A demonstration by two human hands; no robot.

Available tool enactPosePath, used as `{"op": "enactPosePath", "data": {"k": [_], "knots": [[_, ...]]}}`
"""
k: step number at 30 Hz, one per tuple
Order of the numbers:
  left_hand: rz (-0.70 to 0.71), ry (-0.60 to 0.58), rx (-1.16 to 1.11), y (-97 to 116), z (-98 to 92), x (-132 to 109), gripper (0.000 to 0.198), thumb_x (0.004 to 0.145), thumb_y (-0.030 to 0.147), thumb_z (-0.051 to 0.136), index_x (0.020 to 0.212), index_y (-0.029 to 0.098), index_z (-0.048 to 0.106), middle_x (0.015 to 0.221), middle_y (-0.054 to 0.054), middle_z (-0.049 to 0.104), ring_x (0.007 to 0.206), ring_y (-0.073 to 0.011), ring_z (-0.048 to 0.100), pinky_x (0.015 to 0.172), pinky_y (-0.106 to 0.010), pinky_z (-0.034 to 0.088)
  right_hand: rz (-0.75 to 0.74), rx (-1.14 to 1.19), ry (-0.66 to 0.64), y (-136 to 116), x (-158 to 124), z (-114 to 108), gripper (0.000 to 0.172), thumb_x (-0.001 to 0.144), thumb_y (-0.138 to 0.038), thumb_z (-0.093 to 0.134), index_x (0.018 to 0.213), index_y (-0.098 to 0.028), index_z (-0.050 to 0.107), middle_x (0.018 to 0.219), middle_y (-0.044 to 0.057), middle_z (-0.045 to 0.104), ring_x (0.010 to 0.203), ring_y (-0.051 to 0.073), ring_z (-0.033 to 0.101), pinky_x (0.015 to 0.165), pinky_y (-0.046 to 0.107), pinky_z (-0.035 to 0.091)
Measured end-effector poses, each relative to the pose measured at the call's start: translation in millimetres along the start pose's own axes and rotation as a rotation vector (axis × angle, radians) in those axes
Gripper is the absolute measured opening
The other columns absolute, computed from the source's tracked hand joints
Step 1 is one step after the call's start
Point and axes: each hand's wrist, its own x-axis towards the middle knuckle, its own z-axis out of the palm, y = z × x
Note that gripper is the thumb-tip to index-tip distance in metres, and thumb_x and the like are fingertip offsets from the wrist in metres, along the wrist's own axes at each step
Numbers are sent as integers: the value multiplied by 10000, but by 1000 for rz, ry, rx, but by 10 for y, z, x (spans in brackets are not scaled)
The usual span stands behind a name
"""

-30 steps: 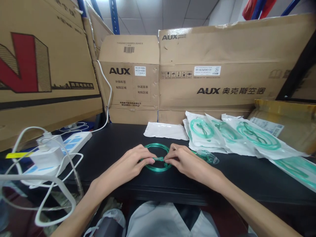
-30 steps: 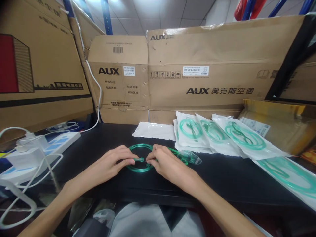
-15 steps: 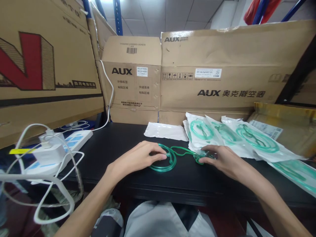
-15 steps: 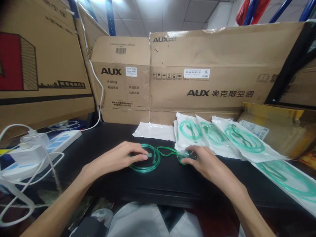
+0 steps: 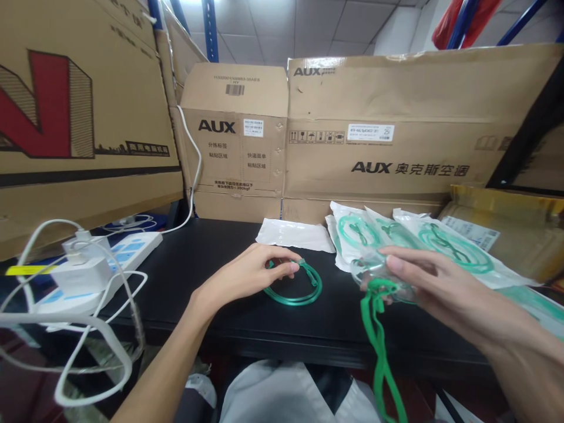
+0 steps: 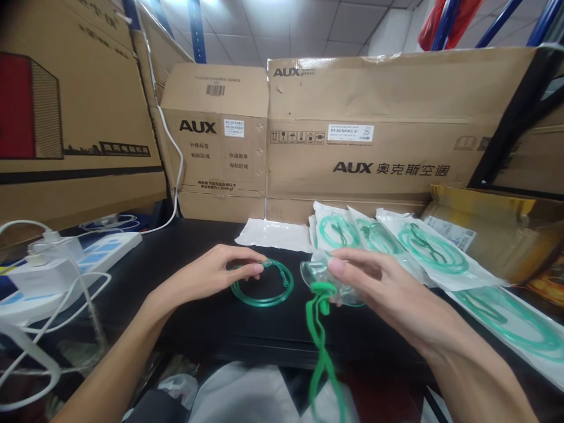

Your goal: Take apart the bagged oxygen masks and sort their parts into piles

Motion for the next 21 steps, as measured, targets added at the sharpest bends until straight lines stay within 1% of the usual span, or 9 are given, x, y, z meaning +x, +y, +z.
{"op": "enactPosePath", "data": {"k": [2, 3, 5, 6, 9, 12, 15, 18, 21], "knots": [[-17, 1, 1, -27, 22, 13, 319, 995, 437, 575, 1169, 252, 768, 1044, -13, 789, 947, -197, 708, 820, -269, 505, 114, 138, -179, -7, 23, 107, 512, 851, -624, 738, 1213, -261, 759, 1226, 98, 764, 1127, 336, 720, 888, 384, 622], [-24, 2, 12, -41, 37, 21, 307, 988, 438, 590, 1156, 257, 773, 1055, -8, 787, 950, -197, 705, 819, -267, 501, 146, 192, -268, -7, 43, 165, 529, 839, -607, 762, 1230, -251, 744, 1243, 95, 756, 1158, 335, 704, 943, 394, 599], [-37, -6, 23, -63, 69, 39, 287, 974, 438, 617, 1139, 267, 779, 1055, 5, 784, 940, -191, 701, 814, -260, 490, 135, 265, -395, 2, 93, 284, 518, 836, -569, 784, 1221, -227, 731, 1219, 89, 758, 1151, 318, 701, 985, 394, 566], [-43, -16, 20, -71, 86, 47, 284, 971, 438, 624, 1142, 271, 778, 1048, 10, 784, 933, -187, 699, 810, -258, 487, 120, 294, -427, 8, 119, 341, 494, 837, -549, 790, 1202, -222, 729, 1196, 80, 762, 1125, 302, 707, 978, 384, 561], [-50, -42, 5, -76, 121, 62, 287, 972, 444, 628, 1152, 274, 773, 1017, 16, 779, 907, -180, 693, 799, -257, 482, 89, 346, -464, 19, 179, 486, 431, 816, -479, 830, 1146, -218, 733, 1140, 50, 764, 1053, 256, 720, 931, 345, 558], [-41, -55, -7, -65, 132, 76, 281, 969, 451, 638, 1144, 278, 773, 995, 23, 773, 879, -173, 684, 781, -255, 481, 101, 342, -444, 10, 204, 568, 448, 769, -438, 871, 1134, -214, 739, 1140, 44, 767, 1072, 252, 709, 943, 342, 545], [-18, -71, -35, -54, 137, 99, 258, 971, 432, 647, 1142, 283, 771, 1034, 29, 774, 914, -168, 688, 792, -246, 483, 108, 296, -421, -1, 203, 593, 445, 763, -452, 867, 1112, -200, 755, 1127, 55, 777, 1072, 266, 707, 945, 363, 534], [22, -74, -36, -53, 148, 118, 238, 978, 403, 649, 1144, 284, 772, 1102, 32, 772, 978, -161, 689, 841, -236, 480, 90, 256, -435, 12, 190, 592, 437, 787, -476, 842, 1124, -207, 768, 1120, 50, 778, 1035, 258, 713, 901, 353, 536], [63, -71, -8, -59, 160, 118, 238, 984, 401, 646, 1142, 278, 776, 1128, 29, 769, 1006, -156, 684, 873, -232, 472, 102, 191, -452, 46, 177, 594, 479, 790, -489, 837, 1175, -215, 761, 1061, 40, 776, 887, 224, 709, 799, 336, 542]]}}
